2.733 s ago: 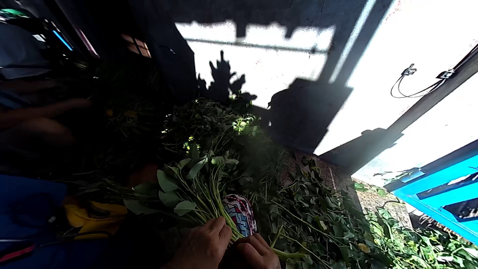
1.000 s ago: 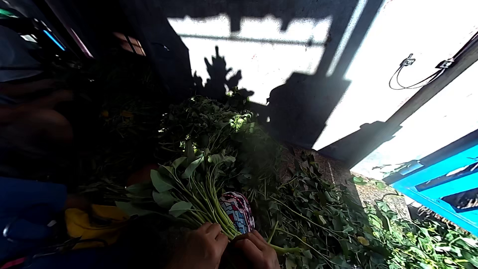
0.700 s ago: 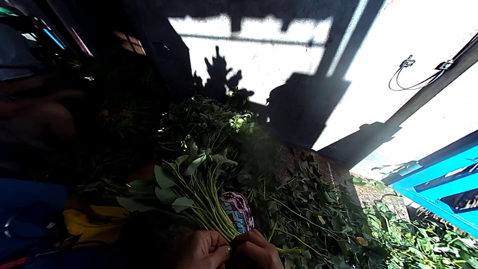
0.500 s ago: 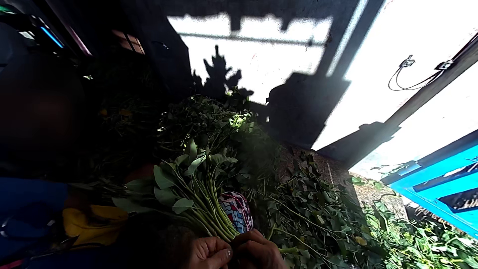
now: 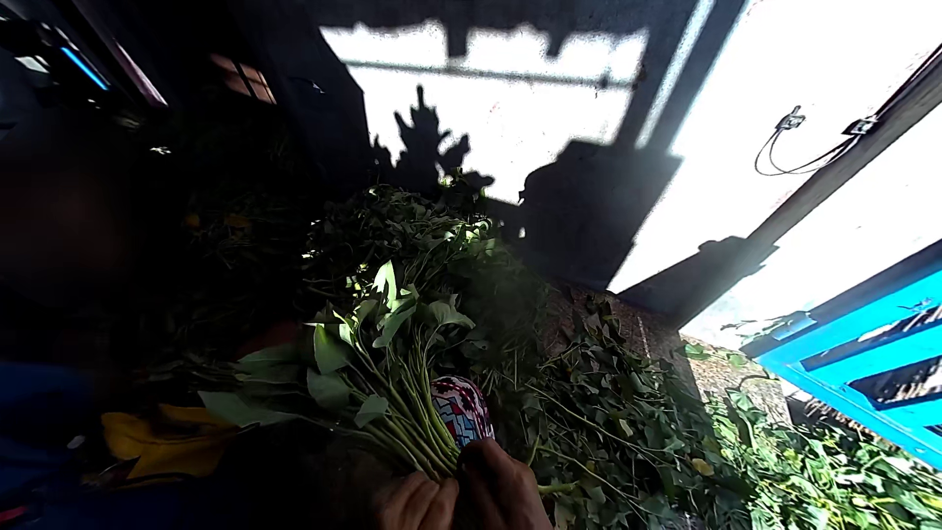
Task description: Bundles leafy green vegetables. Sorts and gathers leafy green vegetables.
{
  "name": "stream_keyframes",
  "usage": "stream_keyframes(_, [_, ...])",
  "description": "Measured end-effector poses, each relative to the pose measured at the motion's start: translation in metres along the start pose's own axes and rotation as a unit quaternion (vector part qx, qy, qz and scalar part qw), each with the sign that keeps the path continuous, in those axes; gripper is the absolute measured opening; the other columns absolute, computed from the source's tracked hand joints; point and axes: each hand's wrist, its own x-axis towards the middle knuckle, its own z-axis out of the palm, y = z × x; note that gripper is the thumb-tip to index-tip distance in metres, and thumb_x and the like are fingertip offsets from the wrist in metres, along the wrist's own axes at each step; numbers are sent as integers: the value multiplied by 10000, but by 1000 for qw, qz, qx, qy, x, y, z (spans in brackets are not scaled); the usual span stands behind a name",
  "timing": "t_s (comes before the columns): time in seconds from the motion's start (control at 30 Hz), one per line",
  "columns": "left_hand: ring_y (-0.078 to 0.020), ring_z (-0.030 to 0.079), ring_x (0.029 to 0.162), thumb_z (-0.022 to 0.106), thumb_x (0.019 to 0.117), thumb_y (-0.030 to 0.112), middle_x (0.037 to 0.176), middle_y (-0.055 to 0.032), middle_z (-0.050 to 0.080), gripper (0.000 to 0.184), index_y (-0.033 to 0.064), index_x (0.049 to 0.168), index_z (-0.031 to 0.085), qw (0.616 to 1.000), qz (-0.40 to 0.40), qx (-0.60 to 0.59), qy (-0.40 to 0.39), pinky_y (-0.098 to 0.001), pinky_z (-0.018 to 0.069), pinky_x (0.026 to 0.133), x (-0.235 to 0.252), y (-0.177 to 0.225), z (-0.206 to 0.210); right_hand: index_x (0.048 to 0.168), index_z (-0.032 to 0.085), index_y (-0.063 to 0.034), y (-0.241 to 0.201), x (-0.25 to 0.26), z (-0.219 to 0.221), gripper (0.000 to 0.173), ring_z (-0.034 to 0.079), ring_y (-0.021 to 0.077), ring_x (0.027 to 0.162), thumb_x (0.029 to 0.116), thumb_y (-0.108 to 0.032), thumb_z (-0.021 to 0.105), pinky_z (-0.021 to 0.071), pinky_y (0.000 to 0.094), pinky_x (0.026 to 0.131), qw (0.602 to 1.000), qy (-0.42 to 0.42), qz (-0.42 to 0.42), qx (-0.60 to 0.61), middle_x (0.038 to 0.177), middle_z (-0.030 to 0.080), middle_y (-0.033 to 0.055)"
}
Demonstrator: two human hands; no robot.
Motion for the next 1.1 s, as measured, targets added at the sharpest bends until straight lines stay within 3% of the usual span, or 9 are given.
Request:
stream_keyframes(0.2, [-218, 588, 601, 568, 1002, 132, 672, -66, 595, 184, 31, 1023, 720, 997, 80, -1, 17, -339, 513, 569, 2, -15, 3, 1056, 698, -25, 0, 4, 4, 151, 696, 145, 792, 1006, -115, 588, 587, 331, 735, 1000, 13, 11, -15, 869, 716, 69])
stream_keyframes(0.33, [-196, 639, 562, 568, 991, 152, 650, -67, 640, 184, 48, 917, 700, 994, -22, -62, -88, -349, 526, 503, 12, -7, -6, 1054, 698, -36, 3, 5, 6, 148, 691, 137, 788, 1001, -123, 591, 586, 321, 727, 999, 18, 6, -32, 873, 711, 61])
stream_keyframes(0.4, [-187, 639, 562, 598, 969, 136, 660, -84, 658, 158, 29, 934, 710, 957, -144, -181, -174, -370, 527, 517, 19, 0, -17, 1069, 690, -32, 3, 5, 5, 155, 689, 135, 786, 1006, -125, 583, 588, 322, 724, 999, 12, 8, -31, 876, 708, 64])
stream_keyframes(0.47, [-150, 585, 544, 605, 971, 80, 671, -71, 637, 125, -5, 985, 695, 874, -268, -330, -234, -328, 504, 527, 26, 0, -26, 1080, 680, -16, 4, 4, 4, 166, 693, 140, 793, 1009, -119, 572, 593, 329, 729, 1000, 11, 5, -19, 889, 709, 74])
stream_keyframes(0.57, [-100, 554, 455, 587, 983, 24, 612, 2, 600, 65, 19, 992, 651, 727, -398, -509, -233, -271, 504, 440, 30, -6, -27, 1120, 658, 22, 4, -4, -2, 190, 699, 145, 826, 1003, -88, 557, 599, 329, 741, 999, -7, -8, 34, 936, 713, 93])
stream_keyframes(0.63, [-100, 544, 445, 594, 973, 9, 593, 11, 588, 65, 31, 972, 655, 680, -434, -551, -213, -271, 504, 432, 29, -8, -26, 1129, 655, 12, 5, -10, -6, 214, 698, 156, 891, 947, -91, 612, 604, 341, 776, 998, -28, -22, 50, 981, 707, 93])
stream_keyframes(0.77, [-90, 535, 444, 616, 955, -6, 592, 4, 597, 72, 37, 959, 674, 641, -458, -585, -193, -254, 488, 428, 30, -11, -27, 1048, 726, -24, 7, -17, -1, 217, 683, 193, 991, 873, -140, 777, 588, 358, 875, 998, 8, -65, -3, 1021, 716, 95])
stream_keyframes(0.87, [-85, 531, 429, 629, 929, -27, 576, 0, 598, 85, 41, 931, 679, 630, -471, -592, -176, -247, 483, 419, 31, -12, -27, 978, 770, -52, 8, -18, 8, 108, 698, 173, 969, 887, -110, 766, 593, 327, 861, 993, 60, -93, -29, 993, 741, 69])
stream_keyframes(1.1, [-79, 529, 426, 643, 923, -34, 583, -10, 612, 88, 43, 933, 685, 621, -477, -600, -162, -238, 476, 414, 26, -15, -28, 920, 766, -73, 5, -15, 10, 47, 675, 178, 971, 896, -109, 746, 568, 315, 855, 991, 56, -111, -50, 993, 736, 55])
